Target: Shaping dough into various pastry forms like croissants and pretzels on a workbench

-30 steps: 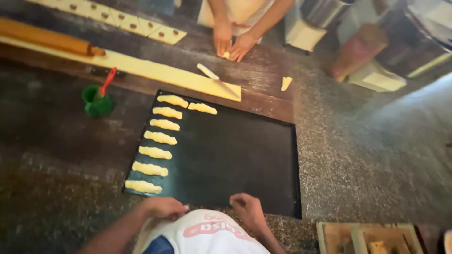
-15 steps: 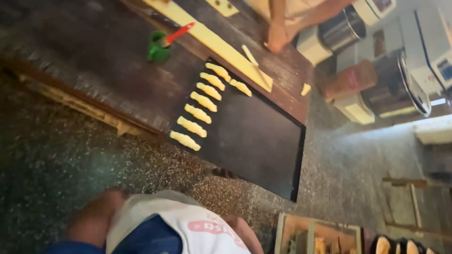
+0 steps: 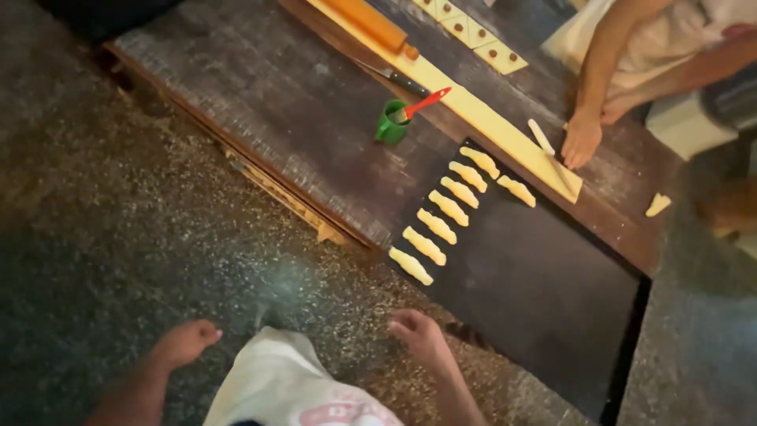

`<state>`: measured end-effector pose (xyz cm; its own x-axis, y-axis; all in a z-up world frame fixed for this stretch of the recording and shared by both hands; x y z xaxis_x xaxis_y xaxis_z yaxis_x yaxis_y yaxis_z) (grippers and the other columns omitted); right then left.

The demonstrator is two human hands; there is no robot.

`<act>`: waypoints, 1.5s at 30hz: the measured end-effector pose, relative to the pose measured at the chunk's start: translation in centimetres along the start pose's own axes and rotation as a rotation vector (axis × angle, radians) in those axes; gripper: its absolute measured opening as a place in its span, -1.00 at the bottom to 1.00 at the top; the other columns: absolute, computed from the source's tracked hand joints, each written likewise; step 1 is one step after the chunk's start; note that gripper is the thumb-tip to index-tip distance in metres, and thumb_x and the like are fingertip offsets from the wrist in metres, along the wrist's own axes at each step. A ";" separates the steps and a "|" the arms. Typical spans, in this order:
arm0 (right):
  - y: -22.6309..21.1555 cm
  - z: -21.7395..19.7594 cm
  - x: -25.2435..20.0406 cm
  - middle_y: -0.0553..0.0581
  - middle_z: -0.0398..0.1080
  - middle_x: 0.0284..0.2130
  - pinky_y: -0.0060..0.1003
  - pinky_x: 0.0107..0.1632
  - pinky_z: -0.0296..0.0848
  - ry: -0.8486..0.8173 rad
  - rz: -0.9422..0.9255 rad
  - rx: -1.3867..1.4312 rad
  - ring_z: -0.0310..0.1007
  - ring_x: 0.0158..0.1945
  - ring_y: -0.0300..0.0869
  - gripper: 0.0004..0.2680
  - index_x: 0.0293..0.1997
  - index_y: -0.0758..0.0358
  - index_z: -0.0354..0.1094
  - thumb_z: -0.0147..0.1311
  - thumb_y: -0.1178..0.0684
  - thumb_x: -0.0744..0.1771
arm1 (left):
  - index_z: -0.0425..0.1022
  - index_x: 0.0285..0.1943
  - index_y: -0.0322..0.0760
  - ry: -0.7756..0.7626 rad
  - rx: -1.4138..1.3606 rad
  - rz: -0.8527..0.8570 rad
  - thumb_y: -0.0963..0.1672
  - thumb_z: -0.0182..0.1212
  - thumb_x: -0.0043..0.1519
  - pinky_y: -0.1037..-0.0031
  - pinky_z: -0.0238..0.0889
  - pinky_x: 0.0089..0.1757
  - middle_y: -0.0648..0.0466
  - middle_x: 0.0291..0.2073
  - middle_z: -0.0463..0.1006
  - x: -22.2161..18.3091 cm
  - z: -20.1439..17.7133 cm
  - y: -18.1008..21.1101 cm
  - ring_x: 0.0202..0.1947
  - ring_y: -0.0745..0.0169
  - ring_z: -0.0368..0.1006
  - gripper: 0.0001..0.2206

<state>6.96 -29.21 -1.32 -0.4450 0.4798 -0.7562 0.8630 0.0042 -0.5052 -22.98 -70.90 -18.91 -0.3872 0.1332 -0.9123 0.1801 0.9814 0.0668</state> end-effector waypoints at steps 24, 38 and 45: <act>-53.6 -5.8 35.4 0.24 0.60 -0.28 0.00 0.00 0.51 0.475 -0.729 -0.124 0.59 -0.10 0.15 -0.78 -0.16 0.18 0.56 0.22 -0.15 0.33 | 0.43 0.39 0.00 1.161 0.384 0.861 0.24 0.10 0.22 -0.05 0.16 0.28 -0.16 0.42 0.30 18.0 -55.7 24.6 0.47 -0.19 0.19 -0.37; -72.9 -22.1 70.7 0.16 0.44 -0.59 -0.19 -0.68 0.28 0.829 0.243 0.947 0.40 -0.74 -0.09 -0.70 -0.30 0.42 0.46 0.23 -0.13 0.24 | 0.57 0.14 0.09 1.196 0.407 0.810 0.25 0.20 0.03 -0.11 0.17 0.26 -0.14 0.34 0.42 17.5 -57.5 26.3 0.34 -0.21 0.34 -0.43; -71.3 -22.5 75.5 0.24 0.59 -0.05 -0.07 0.13 0.46 0.910 0.328 0.464 0.53 0.13 0.14 -0.57 0.01 0.31 0.54 0.09 -0.22 0.21 | 0.52 0.16 0.10 1.096 0.423 0.809 0.27 0.18 0.05 -0.14 0.12 0.28 -0.15 0.38 0.35 17.7 -57.6 26.1 0.37 -0.23 0.28 -0.42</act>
<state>-82.79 26.43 -12.98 0.3033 0.8712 -0.3860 0.6476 -0.4856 -0.5872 -77.22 -34.93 -10.03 -0.5055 0.8570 0.0998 0.8617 0.4957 0.1079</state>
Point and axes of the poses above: each hand's wrist, its own x-axis towards the middle knuckle, its own z-axis out of the palm, y = z × x, the point moved 1 cm from there along x, towards the middle knuckle
